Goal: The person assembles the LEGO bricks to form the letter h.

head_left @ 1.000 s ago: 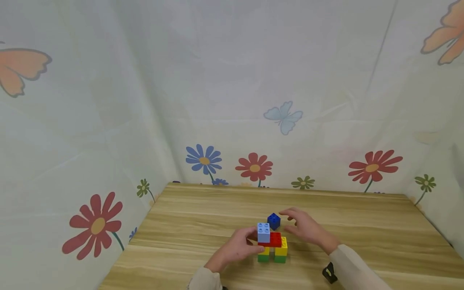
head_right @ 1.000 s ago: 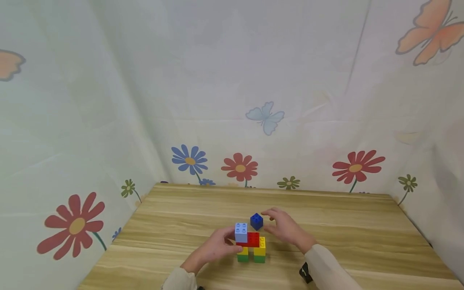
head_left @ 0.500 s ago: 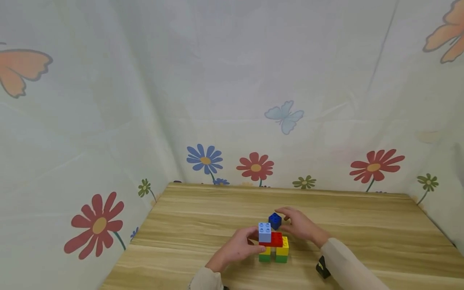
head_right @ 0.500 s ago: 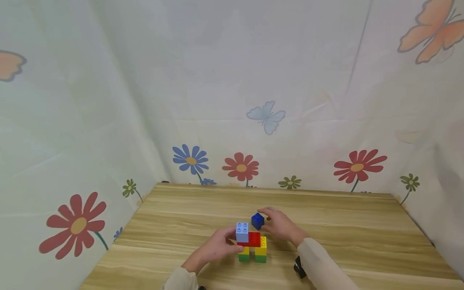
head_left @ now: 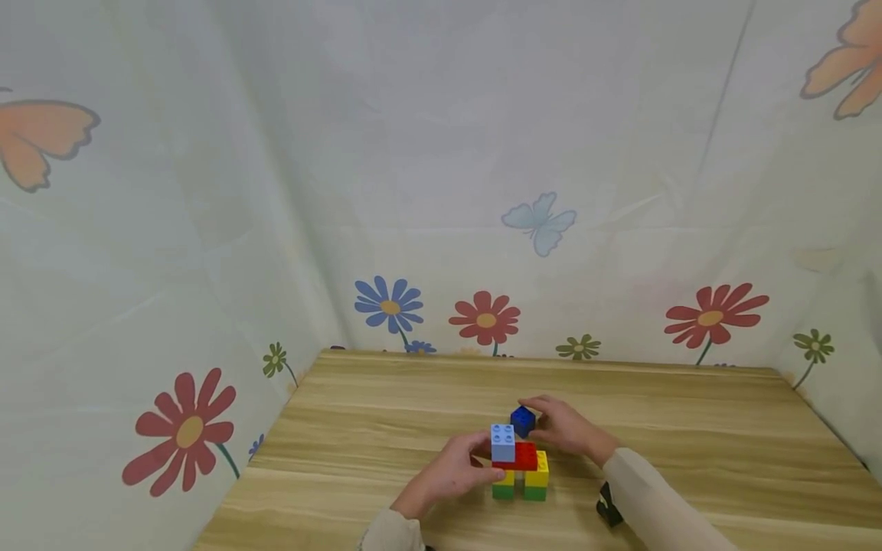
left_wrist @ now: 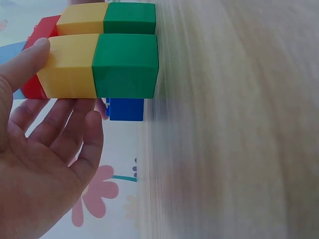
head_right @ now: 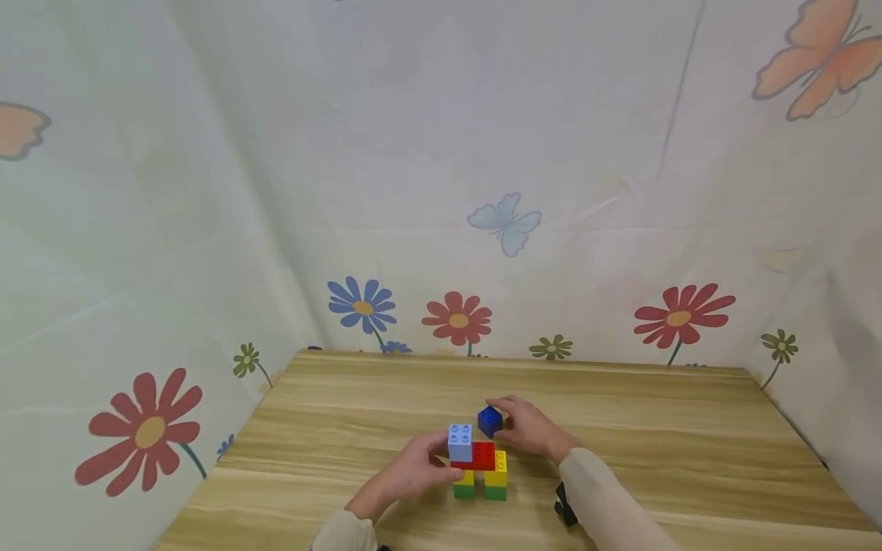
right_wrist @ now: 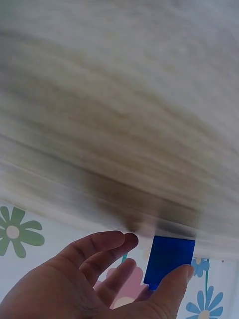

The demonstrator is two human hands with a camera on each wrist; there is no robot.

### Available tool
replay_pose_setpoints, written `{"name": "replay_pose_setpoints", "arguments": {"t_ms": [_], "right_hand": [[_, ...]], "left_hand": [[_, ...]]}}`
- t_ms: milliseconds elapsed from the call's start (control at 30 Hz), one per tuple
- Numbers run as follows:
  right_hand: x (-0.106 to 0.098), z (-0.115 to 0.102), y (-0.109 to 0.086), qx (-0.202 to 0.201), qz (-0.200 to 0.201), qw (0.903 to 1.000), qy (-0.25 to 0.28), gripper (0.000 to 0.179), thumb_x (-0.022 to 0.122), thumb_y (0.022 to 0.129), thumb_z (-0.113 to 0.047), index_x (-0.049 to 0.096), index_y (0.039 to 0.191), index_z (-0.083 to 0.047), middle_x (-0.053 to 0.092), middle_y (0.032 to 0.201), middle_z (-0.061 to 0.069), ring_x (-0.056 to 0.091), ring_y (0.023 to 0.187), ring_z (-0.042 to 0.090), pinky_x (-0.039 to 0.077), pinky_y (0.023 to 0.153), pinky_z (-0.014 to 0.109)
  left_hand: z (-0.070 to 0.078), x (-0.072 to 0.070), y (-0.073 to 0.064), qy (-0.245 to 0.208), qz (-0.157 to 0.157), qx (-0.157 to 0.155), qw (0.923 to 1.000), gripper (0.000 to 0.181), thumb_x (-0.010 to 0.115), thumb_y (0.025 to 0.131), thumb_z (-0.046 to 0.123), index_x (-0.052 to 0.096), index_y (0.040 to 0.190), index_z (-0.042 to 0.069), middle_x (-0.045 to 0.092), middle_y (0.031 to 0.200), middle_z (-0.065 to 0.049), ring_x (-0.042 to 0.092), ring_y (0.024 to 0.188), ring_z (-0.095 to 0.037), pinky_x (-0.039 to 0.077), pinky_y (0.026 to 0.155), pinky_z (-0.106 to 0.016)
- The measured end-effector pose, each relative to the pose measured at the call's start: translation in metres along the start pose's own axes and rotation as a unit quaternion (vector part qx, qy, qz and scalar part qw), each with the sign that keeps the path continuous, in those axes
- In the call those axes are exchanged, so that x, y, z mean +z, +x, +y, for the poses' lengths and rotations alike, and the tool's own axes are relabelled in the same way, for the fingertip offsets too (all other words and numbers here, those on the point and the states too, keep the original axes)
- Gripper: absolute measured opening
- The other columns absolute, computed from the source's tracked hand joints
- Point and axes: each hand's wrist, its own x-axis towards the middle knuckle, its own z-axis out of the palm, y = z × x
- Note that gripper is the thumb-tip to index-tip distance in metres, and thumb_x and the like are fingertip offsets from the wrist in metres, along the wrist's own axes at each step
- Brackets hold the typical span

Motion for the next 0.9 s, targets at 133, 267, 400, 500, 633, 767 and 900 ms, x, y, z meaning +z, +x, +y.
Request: {"name": "replay_pose_setpoints", "arguments": {"t_ms": [133,267,400,500,633,767,900], "right_hand": [[0.0027,0.0012,0.0015,0.006,-0.005,0.9999,-0.007,0.061,0.072,0.084,-0.013,0.046,0.139,-0.008,0.049,0.130,0.017,0.056,0.099,0.025,0.049,0.087,0.044],[0.0035,0.0014,0.0030,0.007,-0.007,0.9997,-0.021,0.058,0.072,0.084,-0.013,0.049,0.137,-0.009,0.050,0.130,0.016,0.054,0.107,0.029,0.045,0.091,0.048],[0.0029,0.0013,0.0043,0.006,-0.012,0.9997,-0.019,0.050,0.071,0.085,-0.013,0.052,0.131,-0.008,0.053,0.127,0.013,0.055,0.102,0.026,0.046,0.090,0.047],[0.0028,0.0026,0.0053,0.009,-0.014,0.9999,-0.005,0.043,0.070,0.086,-0.012,0.054,0.126,-0.006,0.056,0.121,0.011,0.057,0.096,0.022,0.048,0.087,0.045],[0.0032,0.0049,0.0056,0.012,-0.013,0.9998,0.005,0.035,0.069,0.086,-0.011,0.054,0.118,-0.007,0.059,0.113,0.007,0.058,0.094,0.020,0.050,0.085,0.043],[0.0023,0.0046,0.0027,0.017,-0.013,0.9997,0.010,0.031,0.069,0.087,-0.010,0.054,0.114,-0.010,0.059,0.109,0.005,0.058,0.093,0.020,0.050,0.084,0.042],[-0.0004,0.0024,-0.0022,0.027,-0.010,0.9995,0.011,0.031,0.069,0.087,-0.011,0.055,0.114,-0.012,0.060,0.110,0.005,0.058,0.095,0.020,0.050,0.084,0.043]], "left_hand": [[0.0004,0.0008,-0.0004,-0.004,0.000,-0.004,1.0000,0.036,0.071,0.086,0.021,0.061,0.121,0.022,0.063,0.108,0.012,0.058,0.095,-0.007,0.048,0.081,-0.024],[0.0011,0.0017,0.0002,-0.005,0.000,-0.003,1.0000,0.037,0.072,0.085,0.022,0.061,0.120,0.022,0.063,0.107,0.012,0.058,0.095,-0.007,0.048,0.080,-0.024],[0.0020,0.0019,0.0003,-0.004,0.000,0.001,1.0000,0.037,0.072,0.085,0.021,0.061,0.121,0.020,0.063,0.107,0.011,0.058,0.094,-0.007,0.048,0.080,-0.025],[0.0017,0.0018,0.0004,-0.004,-0.001,0.000,1.0000,0.037,0.072,0.085,0.021,0.061,0.120,0.021,0.063,0.107,0.011,0.058,0.094,-0.007,0.048,0.080,-0.025],[-0.0010,0.0015,0.0010,-0.002,0.001,-0.001,1.0000,0.036,0.072,0.086,0.022,0.061,0.120,0.022,0.063,0.106,0.012,0.058,0.094,-0.007,0.048,0.080,-0.024],[-0.0027,0.0014,0.0009,0.001,0.005,0.000,1.0000,0.035,0.072,0.086,0.022,0.061,0.119,0.023,0.063,0.105,0.013,0.058,0.094,-0.006,0.048,0.080,-0.024],[-0.0017,0.0008,0.0005,0.003,0.004,0.000,1.0000,0.035,0.072,0.086,0.021,0.061,0.119,0.022,0.063,0.105,0.012,0.058,0.095,-0.007,0.048,0.080,-0.025]]}}
